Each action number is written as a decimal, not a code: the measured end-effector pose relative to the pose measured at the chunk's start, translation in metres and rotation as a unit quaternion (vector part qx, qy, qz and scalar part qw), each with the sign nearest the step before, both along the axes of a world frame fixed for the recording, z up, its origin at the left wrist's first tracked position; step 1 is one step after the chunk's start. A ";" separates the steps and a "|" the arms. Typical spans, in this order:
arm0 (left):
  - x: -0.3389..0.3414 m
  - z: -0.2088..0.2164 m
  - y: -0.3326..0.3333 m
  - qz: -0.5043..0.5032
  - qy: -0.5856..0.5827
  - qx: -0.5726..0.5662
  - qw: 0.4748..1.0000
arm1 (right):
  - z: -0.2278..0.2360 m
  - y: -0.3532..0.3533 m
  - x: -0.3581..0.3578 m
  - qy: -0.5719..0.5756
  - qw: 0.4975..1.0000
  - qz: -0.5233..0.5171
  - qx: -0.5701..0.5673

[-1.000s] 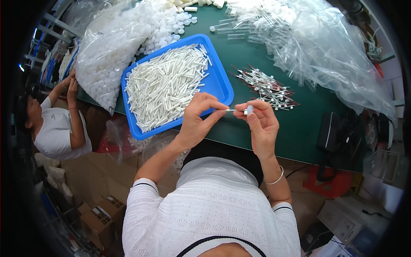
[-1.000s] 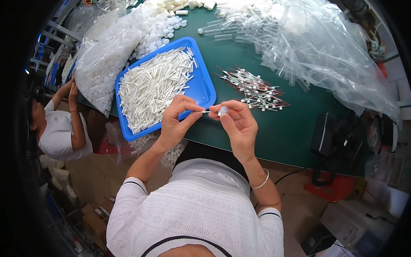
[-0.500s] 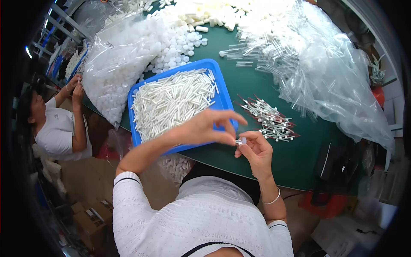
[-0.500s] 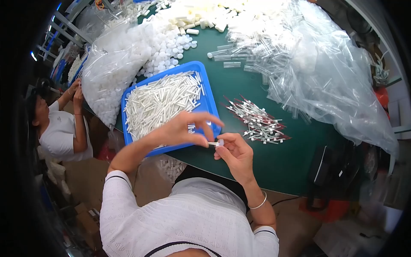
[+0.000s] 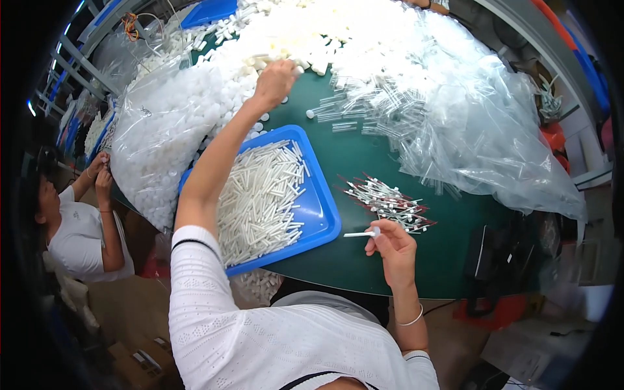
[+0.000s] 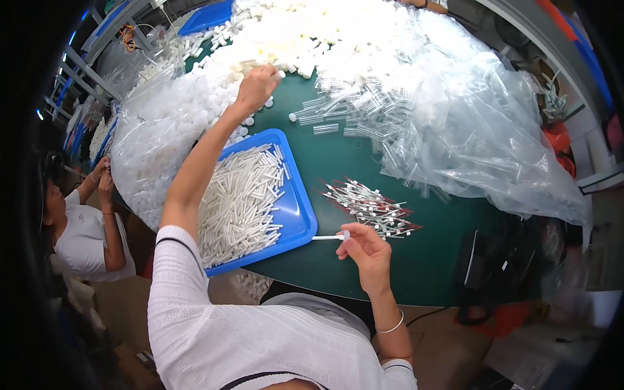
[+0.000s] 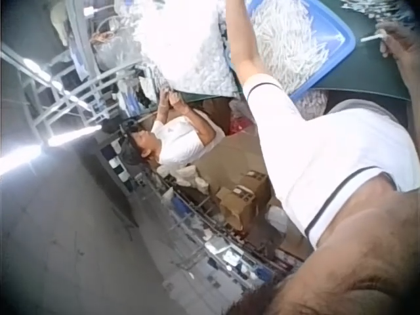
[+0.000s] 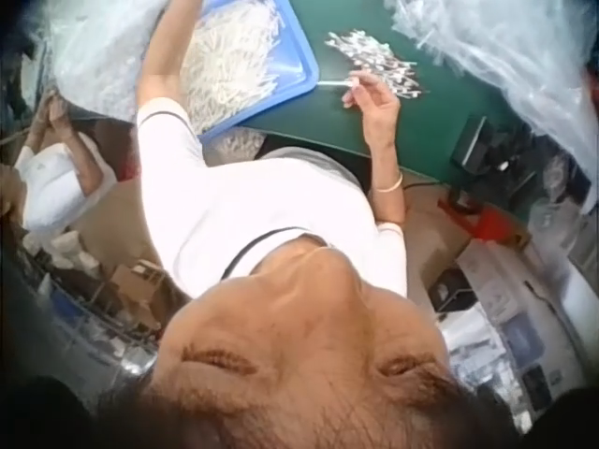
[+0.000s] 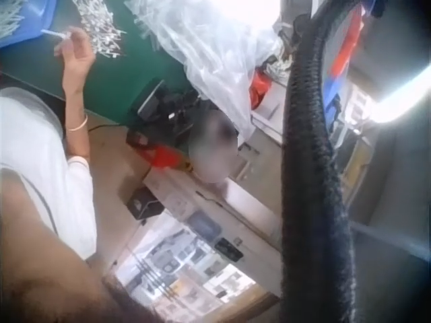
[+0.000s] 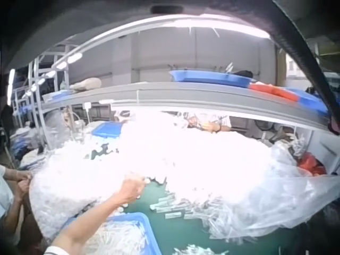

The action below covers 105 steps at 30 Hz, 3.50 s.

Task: Assembling plastic dropper components by inserting a thin tube and a rubber bulb into a plastic cap.

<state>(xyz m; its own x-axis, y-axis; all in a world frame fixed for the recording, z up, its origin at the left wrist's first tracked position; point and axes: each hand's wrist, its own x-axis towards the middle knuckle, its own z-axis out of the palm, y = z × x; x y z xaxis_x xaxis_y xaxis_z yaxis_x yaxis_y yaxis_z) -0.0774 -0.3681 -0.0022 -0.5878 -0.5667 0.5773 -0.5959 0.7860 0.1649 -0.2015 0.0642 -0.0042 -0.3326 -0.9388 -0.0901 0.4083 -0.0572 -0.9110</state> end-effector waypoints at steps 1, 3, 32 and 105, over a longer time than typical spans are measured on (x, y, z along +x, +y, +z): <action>-0.005 0.020 0.038 -0.039 0.002 0.106 0.994 | 0.000 -0.004 -0.001 -0.003 1.000 -0.020 -0.010; 0.010 0.042 0.126 -0.132 0.022 0.247 0.960 | 0.008 -0.016 0.001 -0.010 0.998 -0.051 -0.037; 0.048 0.046 0.322 -0.243 0.080 0.496 0.830 | 0.012 0.007 0.010 0.460 0.878 -0.083 -0.103; 0.018 -0.050 0.481 -0.074 0.140 0.868 0.471 | -0.067 0.156 0.083 -0.258 0.956 -0.120 0.072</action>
